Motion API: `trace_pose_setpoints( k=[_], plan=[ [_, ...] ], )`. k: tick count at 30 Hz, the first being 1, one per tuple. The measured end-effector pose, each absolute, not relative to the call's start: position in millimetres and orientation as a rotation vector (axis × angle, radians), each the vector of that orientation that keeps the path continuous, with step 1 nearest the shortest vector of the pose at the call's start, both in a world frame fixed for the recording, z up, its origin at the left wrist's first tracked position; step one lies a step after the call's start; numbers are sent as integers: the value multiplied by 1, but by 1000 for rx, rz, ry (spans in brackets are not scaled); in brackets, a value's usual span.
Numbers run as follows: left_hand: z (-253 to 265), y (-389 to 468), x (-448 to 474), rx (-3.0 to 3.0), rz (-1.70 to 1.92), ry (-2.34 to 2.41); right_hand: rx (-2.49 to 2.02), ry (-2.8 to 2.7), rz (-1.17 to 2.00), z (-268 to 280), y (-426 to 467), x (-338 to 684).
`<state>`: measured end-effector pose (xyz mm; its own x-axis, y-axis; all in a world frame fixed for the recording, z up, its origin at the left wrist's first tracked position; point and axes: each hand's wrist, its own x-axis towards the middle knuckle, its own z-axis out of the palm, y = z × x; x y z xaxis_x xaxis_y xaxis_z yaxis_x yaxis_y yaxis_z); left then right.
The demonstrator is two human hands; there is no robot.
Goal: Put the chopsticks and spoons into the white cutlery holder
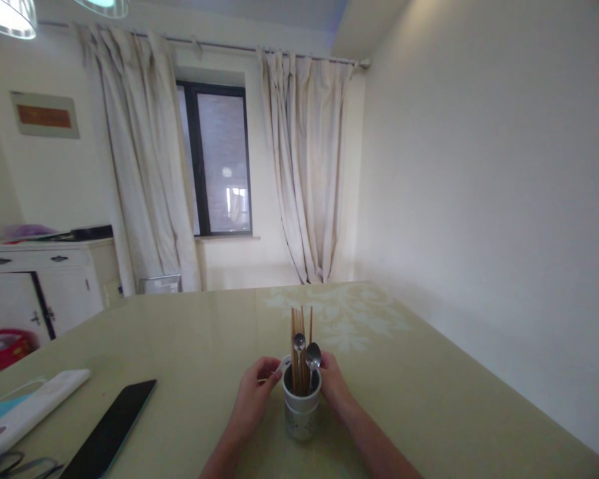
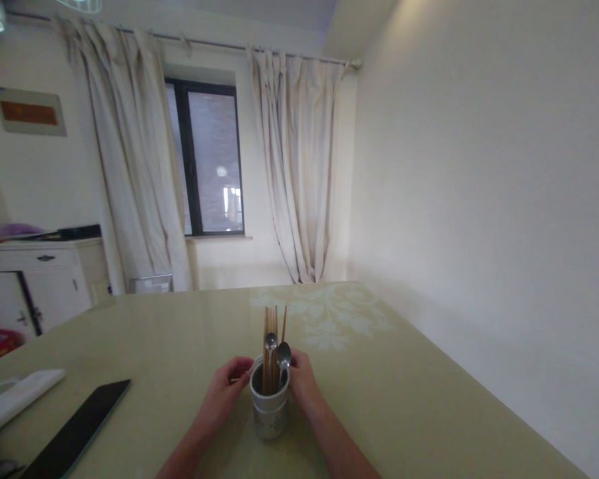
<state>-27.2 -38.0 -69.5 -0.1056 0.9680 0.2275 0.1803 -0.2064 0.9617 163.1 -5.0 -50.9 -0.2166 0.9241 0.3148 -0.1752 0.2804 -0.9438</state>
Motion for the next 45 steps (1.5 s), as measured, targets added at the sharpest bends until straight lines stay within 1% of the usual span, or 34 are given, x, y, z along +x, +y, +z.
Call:
trace_pose_setpoints(
  k=[8,12,17,20,22,25,28,32,37,40,45],
  plan=[
    [-69,-41,-18,1428,1371,1307,-801,-1306,1342,-54,-8,166],
    [-69,-42,-15,1420,1379,1300,-804,-1354,1281,-51,-9,164],
    [-67,-43,-14,1334,1500,1319,-874,-1245,1047,-45,1,175],
    [-60,-46,-13,1294,1593,1331,-935,-1020,773,-32,10,202],
    [-56,-50,-9,1288,1595,1273,-927,-850,530,-18,11,222],
    [-54,-59,3,1280,1533,1138,-797,-743,406,3,5,241],
    [-54,-67,17,1282,1473,1030,-735,-853,436,14,-13,235],
    [-56,-70,25,1290,1439,1009,-728,-1291,512,12,-45,203],
    [-66,-68,19,1333,1457,1124,-676,-1770,260,-2,-64,173],
    [-76,-65,16,1348,1478,1155,-688,-1854,188,-7,-63,167],
    [-78,-62,19,1295,1462,1125,-729,-1743,147,-5,-57,171]
  ],
)
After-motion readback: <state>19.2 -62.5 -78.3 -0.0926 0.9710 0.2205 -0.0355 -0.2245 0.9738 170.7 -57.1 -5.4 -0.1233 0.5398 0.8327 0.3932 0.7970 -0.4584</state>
